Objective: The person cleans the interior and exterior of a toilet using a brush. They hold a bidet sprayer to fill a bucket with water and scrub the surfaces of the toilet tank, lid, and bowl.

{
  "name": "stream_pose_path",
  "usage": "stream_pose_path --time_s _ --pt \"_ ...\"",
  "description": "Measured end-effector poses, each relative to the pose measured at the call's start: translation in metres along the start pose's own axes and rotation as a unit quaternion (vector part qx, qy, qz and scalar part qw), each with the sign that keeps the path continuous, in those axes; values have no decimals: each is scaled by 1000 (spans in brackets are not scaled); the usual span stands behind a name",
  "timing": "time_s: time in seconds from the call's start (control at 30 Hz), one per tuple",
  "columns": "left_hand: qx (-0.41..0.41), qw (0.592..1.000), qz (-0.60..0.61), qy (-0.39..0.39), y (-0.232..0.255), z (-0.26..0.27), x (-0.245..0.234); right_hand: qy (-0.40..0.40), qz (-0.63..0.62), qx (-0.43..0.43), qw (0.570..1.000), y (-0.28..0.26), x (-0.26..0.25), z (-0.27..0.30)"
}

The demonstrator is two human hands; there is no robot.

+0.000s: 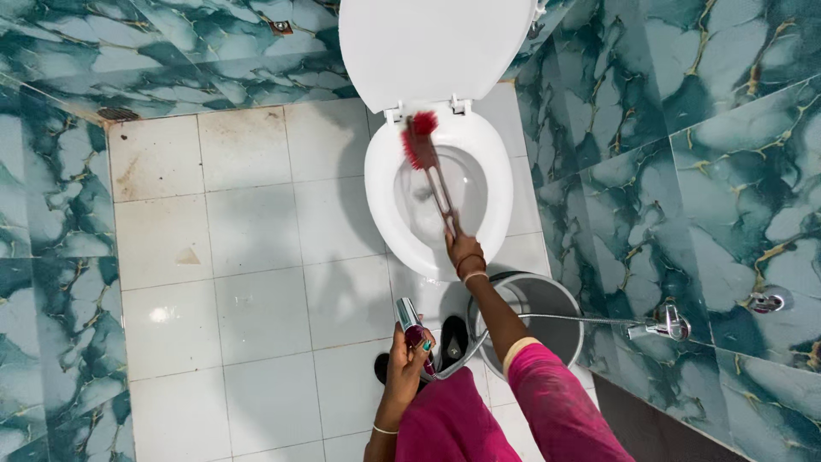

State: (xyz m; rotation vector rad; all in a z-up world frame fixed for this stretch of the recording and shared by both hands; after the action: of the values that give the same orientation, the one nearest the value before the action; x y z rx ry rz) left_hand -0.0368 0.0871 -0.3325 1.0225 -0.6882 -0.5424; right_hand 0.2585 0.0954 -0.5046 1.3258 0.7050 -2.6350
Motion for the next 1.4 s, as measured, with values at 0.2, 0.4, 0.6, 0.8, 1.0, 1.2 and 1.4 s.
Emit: stream_pose_path --time_s 0.2,0.4,0.6,0.8,1.0,1.2,1.4 --pt "63 997 -4 -45 12 4 -3 -46 127 -94 986 0 -5 25" --pt "22 999 -23 -24 -1 9 -20 118 -126 134 976 24 -11 10" --pt "68 997 -13 -22 -5 10 -16 -22 57 -32 998 -24 0 21" --pt "3 1000 -3 -17 -31 13 -27 23 -7 45 999 -28 -26 -7" --pt "81 997 19 3 -33 15 -31 1 42 -19 999 -39 -28 -2" --pt "66 997 24 -11 -27 21 -29 3 68 21 997 -3 -47 8" --pt "45 999 11 24 -26 27 -29 89 -149 153 973 16 -9 20"
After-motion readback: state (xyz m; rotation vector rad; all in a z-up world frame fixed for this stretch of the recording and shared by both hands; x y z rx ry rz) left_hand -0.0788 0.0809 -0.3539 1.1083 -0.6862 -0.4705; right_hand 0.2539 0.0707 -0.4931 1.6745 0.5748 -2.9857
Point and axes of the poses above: each hand's wrist, its own z-axis away from the middle knuckle, its own x-axis out of the palm, y = z × x, the point moved 5 cm from there along -z, towards the middle knuckle, and after that the axes turned 6 degrees about -z, right-handed, at the moved point
